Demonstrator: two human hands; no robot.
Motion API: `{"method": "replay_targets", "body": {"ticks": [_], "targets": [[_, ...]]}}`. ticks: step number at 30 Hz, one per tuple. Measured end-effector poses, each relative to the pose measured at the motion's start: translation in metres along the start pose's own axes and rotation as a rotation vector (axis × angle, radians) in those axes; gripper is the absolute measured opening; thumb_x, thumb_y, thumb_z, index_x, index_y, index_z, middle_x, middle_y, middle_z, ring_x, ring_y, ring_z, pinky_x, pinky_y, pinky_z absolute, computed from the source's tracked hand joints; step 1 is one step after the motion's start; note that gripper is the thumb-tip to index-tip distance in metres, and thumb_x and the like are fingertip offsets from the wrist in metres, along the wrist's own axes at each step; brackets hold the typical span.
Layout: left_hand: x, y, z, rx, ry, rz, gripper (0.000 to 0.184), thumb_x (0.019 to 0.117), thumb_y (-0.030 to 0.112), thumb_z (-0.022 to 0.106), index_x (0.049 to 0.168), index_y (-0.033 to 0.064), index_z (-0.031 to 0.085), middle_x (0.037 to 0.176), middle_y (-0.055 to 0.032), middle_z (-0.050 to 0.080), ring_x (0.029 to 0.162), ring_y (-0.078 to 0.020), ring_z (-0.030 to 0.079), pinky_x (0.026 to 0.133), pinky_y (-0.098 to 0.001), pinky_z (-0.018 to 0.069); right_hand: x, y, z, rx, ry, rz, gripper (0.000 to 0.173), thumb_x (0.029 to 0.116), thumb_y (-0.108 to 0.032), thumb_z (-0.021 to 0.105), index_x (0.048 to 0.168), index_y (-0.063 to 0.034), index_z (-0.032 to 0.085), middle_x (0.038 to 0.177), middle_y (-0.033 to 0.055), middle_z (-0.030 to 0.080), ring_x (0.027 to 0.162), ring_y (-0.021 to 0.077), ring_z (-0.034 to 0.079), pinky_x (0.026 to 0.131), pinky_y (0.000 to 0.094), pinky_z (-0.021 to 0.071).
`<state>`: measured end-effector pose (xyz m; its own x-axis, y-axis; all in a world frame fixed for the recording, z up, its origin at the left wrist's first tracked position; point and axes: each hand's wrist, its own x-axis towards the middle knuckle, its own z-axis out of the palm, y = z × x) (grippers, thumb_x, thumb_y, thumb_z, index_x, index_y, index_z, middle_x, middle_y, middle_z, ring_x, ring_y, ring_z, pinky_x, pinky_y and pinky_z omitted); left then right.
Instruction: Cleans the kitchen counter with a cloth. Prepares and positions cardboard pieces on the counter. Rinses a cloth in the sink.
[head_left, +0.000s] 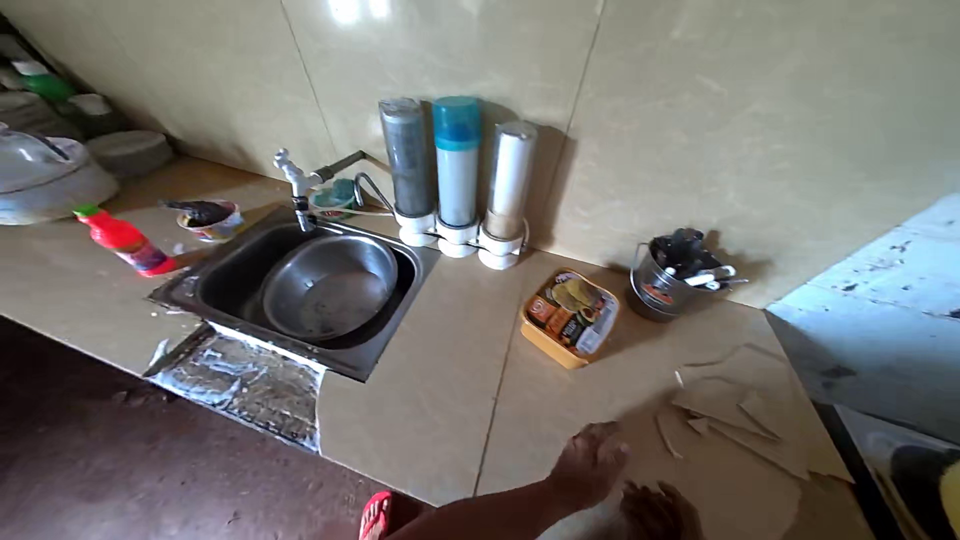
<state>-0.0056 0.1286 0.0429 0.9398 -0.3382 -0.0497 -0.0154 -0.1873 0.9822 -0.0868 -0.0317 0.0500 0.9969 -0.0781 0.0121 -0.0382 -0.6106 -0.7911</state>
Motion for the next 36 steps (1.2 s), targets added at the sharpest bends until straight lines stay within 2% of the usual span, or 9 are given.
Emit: {"method": "replay_targets", "body": {"ticks": [5,9,11,13,16,21,25,29,36], "targets": [[-0.017,0.003,-0.105,-0.746,0.138,-0.196,0.04,0.1115,0.024,0.03,0.13,0.0026,0.059,0.093,-0.0011,0.067,0.076,-0.0051,0.062,0.071,-0.0241,0.0526,0.058,-0.097,0.121,0.005,0.209,-0.586,0.051,0.0796,-0.008,0.074,0.124,0.0141,0.062,0.115,0.0293,0.067,0.105,0.033,0.069,0.095,0.0395,0.0565],[-0.037,0.003,-0.213,-1.169,0.257,-0.272,0.041,0.1116,0.033,0.026,0.098,0.0148,0.06,0.063,0.0039,0.06,0.05,-0.0043,0.056,0.048,-0.0198,0.0496,0.107,-0.143,0.224,-0.121,0.338,-0.926,0.046,0.0995,-0.045,0.045,0.136,-0.0182,0.053,0.135,0.0092,0.062,0.14,0.0265,0.046,0.119,0.0572,0.02],[-0.044,-0.007,-0.258,-0.995,0.434,-0.204,0.022,0.1107,0.017,0.036,0.118,0.0087,0.055,0.074,-0.0001,0.064,0.056,-0.0056,0.058,0.052,-0.0204,0.0498,0.111,-0.17,0.261,0.082,0.129,-0.76,0.084,0.098,-0.056,0.044,0.151,0.0088,0.036,0.152,0.0375,0.039,0.15,0.0479,0.029,0.118,0.0712,0.0119],[-0.048,-0.019,-0.298,-0.796,0.531,-0.097,0.021,0.1071,0.009,0.042,0.125,0.0024,0.051,0.082,-0.0046,0.069,0.063,-0.0095,0.065,0.055,-0.0242,0.0542,0.105,-0.204,0.283,0.609,-0.246,-0.3,0.111,0.0921,-0.063,0.056,0.159,0.0092,0.004,0.167,0.0232,0.017,0.155,0.0226,0.02,0.125,0.0378,0.0212],[-0.058,-0.038,-0.339,-0.343,0.548,0.12,0.022,0.1049,0.016,0.045,0.1,0.0008,0.06,0.084,0.0022,0.068,0.081,-0.0032,0.066,0.079,-0.0226,0.0556,0.107,-0.242,0.31,1.242,-0.608,0.259,0.085,0.0743,-0.043,0.087,0.138,-0.0079,0.044,0.117,0.0022,0.07,0.102,0.0128,0.07,0.087,0.0343,0.0606],[-0.077,-0.062,-0.406,0.249,0.206,0.401,0.049,0.1056,0.034,0.044,0.139,0.0027,0.061,0.154,-0.0251,0.045,0.146,-0.0376,0.039,0.12,-0.0551,0.0294,0.138,-0.262,0.324,1.087,-0.74,0.191,0.024,0.0906,0.005,0.057,0.112,-0.0059,0.064,0.092,0.0022,0.074,0.08,0.011,0.071,0.073,0.0289,0.0607],[-0.076,-0.066,-0.436,0.866,-0.008,0.716,0.078,0.0771,0.035,0.086,0.147,0.0221,0.055,0.159,-0.019,0.042,0.149,-0.0473,0.032,0.114,-0.0736,0.0263,0.164,-0.286,0.312,0.806,-0.938,0.141,0.027,0.0895,0.004,0.057,0.113,-0.0093,0.056,0.093,-0.0041,0.07,0.082,0.0056,0.068,0.073,0.0245,0.0586],[-0.049,-0.053,-0.459,1.01,-0.016,1.053,0.041,0.0946,0.011,0.068,0.133,0.0248,0.067,0.143,-0.0121,0.061,0.138,-0.0448,0.05,0.113,-0.062,0.0384,0.183,-0.305,0.312,0.548,-1.17,0.047,0.011,0.0942,-0.01,0.057,0.105,-0.0095,0.062,0.082,-0.009,0.068,0.073,0.0009,0.065,0.07,0.0217,0.0562],[-0.041,-0.042,-0.456,1.143,-0.058,0.26,0.05,0.0986,-0.005,0.051,0.149,0.0009,0.05,0.128,-0.0282,0.065,0.112,-0.0467,0.067,0.095,-0.0569,0.0535,0.194,-0.315,0.355,0.208,-0.947,0.174,0.014,0.091,-0.002,0.07,0.098,-0.0053,0.058,0.062,-0.0031,0.052,0.048,0.0044,0.045,0.047,0.0206,0.0393]]}}
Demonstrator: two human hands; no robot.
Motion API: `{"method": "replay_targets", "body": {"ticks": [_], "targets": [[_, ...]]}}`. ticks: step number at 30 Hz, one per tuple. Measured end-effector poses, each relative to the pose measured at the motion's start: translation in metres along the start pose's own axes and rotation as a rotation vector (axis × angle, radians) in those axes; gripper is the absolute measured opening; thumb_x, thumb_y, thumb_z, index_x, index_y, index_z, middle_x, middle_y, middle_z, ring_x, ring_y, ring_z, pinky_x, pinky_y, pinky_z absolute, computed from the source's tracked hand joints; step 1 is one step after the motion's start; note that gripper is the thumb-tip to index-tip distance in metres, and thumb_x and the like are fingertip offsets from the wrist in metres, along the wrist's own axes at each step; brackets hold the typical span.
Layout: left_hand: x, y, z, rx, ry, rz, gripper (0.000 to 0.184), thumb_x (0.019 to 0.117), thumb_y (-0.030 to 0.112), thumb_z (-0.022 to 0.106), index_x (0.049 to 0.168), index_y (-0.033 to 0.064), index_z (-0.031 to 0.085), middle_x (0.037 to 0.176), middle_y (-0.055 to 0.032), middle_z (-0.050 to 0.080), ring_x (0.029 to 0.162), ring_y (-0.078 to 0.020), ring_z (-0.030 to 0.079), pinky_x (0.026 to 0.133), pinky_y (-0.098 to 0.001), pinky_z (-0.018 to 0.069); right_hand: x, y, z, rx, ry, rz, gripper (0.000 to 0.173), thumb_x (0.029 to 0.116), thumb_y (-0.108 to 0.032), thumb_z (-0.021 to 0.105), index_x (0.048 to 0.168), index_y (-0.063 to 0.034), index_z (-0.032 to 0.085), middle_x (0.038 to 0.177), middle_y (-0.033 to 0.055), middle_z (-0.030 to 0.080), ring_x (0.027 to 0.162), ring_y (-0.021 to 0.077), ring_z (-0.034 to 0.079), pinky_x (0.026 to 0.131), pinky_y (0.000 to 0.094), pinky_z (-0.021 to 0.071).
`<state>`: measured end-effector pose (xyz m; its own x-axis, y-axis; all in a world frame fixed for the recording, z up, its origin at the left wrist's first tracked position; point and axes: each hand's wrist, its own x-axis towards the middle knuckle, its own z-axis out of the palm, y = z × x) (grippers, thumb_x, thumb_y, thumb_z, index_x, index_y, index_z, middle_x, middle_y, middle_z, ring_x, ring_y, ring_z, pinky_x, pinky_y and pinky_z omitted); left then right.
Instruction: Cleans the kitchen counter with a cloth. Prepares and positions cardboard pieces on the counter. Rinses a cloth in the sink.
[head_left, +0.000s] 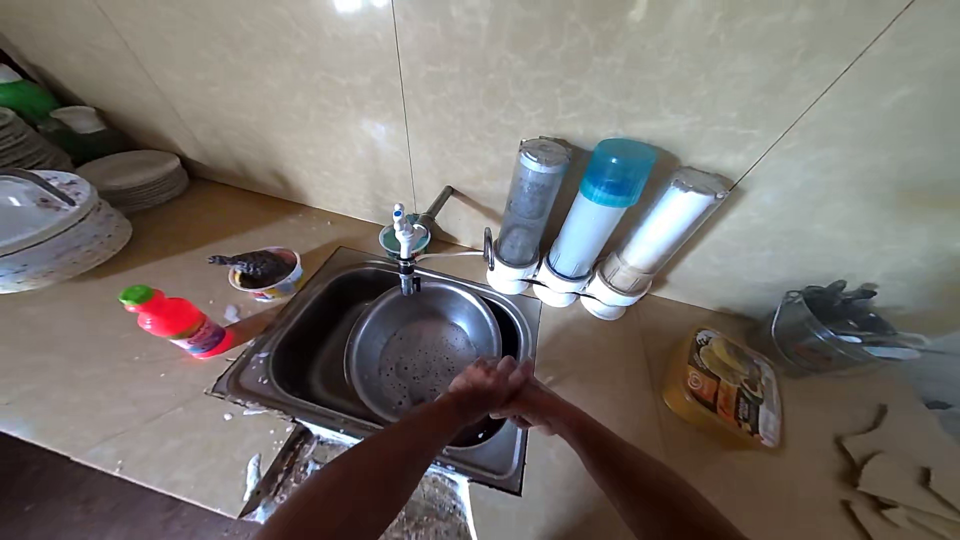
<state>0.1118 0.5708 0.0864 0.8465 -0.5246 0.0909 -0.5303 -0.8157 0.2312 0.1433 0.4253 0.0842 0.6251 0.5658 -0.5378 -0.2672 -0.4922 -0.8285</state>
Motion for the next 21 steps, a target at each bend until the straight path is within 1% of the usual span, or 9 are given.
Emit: {"method": "replay_targets", "body": {"ticks": [1,2,3,4,5,8,11,14,21], "targets": [[0.001,0.004,-0.001,-0.045,-0.105,-0.12,0.047,0.1014,-0.003,0.047,0.149,-0.0002,0.048,0.13,-0.0283,0.063,0.11,-0.0469,0.067,0.092,-0.0578,0.0545,0.006,0.003,0.004,-0.105,0.056,-0.005,0.021,0.0909,-0.005,0.072,0.107,-0.0029,0.058,0.07,0.0008,0.054,0.054,0.007,0.049,0.051,0.0232,0.0423],[0.003,0.01,-0.007,-0.112,-0.249,-0.261,0.045,0.1041,-0.001,0.043,0.15,0.0004,0.045,0.136,-0.028,0.059,0.116,-0.0476,0.064,0.094,-0.0603,0.0522,0.012,0.006,0.007,-0.247,0.106,-0.031,0.034,0.091,-0.01,0.074,0.119,-0.0003,0.058,0.086,0.0069,0.06,0.07,0.0114,0.057,0.065,0.0281,0.0491],[0.009,0.016,-0.011,-0.171,-0.374,-0.392,0.046,0.1045,-0.001,0.043,0.15,0.0023,0.042,0.14,-0.0273,0.056,0.121,-0.0482,0.061,0.096,-0.0632,0.0502,0.019,0.009,0.007,-0.376,0.133,-0.068,0.049,0.0919,-0.015,0.074,0.134,0.0026,0.056,0.114,0.0168,0.066,0.101,0.0212,0.065,0.092,0.0385,0.0531],[0.014,0.019,-0.01,-0.203,-0.443,-0.484,0.046,0.1038,-0.001,0.044,0.149,0.0029,0.042,0.141,-0.0271,0.055,0.123,-0.0484,0.059,0.097,-0.0646,0.0491,0.027,0.016,0.007,-0.454,0.147,-0.102,0.056,0.0931,-0.019,0.073,0.14,0.0045,0.052,0.131,0.0221,0.062,0.122,0.0283,0.061,0.108,0.0455,0.0463],[0.017,0.019,-0.005,-0.218,-0.468,-0.538,0.045,0.1032,-0.001,0.047,0.148,0.0026,0.044,0.139,-0.0272,0.056,0.124,-0.048,0.059,0.098,-0.0645,0.0488,0.032,0.021,0.007,-0.52,0.179,-0.112,0.057,0.0941,-0.023,0.071,0.141,0.0044,0.053,0.137,0.0235,0.06,0.129,0.0321,0.057,0.113,0.0495,0.042],[0.024,0.014,0.006,-0.217,-0.492,-0.609,0.039,0.1024,0.009,0.054,0.14,-0.0009,0.051,0.137,-0.0266,0.059,0.127,-0.0446,0.058,0.1,-0.0614,0.0493,0.028,0.011,0.011,-0.669,0.237,-0.028,0.053,0.0957,-0.025,0.068,0.14,0.0004,0.056,0.139,0.0213,0.061,0.132,0.0355,0.056,0.113,0.0531,0.0409],[0.019,0.009,0.008,-0.237,-0.513,-0.629,0.045,0.0992,0.019,0.063,0.139,0.0012,0.053,0.137,-0.0252,0.059,0.129,-0.0429,0.057,0.101,-0.0606,0.0488,0.028,0.006,0.018,-0.744,0.249,0.076,0.054,0.0934,-0.022,0.071,0.14,0.0004,0.054,0.134,0.0231,0.063,0.126,0.0389,0.06,0.106,0.057,0.0461],[0.013,0.012,0.01,-0.205,-0.532,-0.656,0.05,0.099,0.025,0.063,0.143,0.0042,0.051,0.136,-0.025,0.06,0.126,-0.0434,0.059,0.098,-0.0625,0.0491,0.022,0.01,0.023,-0.751,0.273,0.047,0.048,0.0988,-0.019,0.063,0.142,0.0002,0.053,0.134,0.0233,0.063,0.125,0.0393,0.061,0.104,0.0565,0.0472],[0.005,0.021,0.022,-0.133,-0.614,-0.677,0.058,0.0981,0.033,0.063,0.146,0.0031,0.048,0.135,-0.0237,0.061,0.125,-0.0415,0.061,0.099,-0.0593,0.0493,0.006,0.028,0.04,-0.749,0.367,-0.058,0.042,0.1023,-0.007,0.052,0.143,0.0035,0.054,0.136,0.0251,0.062,0.121,0.0419,0.063,0.102,0.0567,0.0489]]}}
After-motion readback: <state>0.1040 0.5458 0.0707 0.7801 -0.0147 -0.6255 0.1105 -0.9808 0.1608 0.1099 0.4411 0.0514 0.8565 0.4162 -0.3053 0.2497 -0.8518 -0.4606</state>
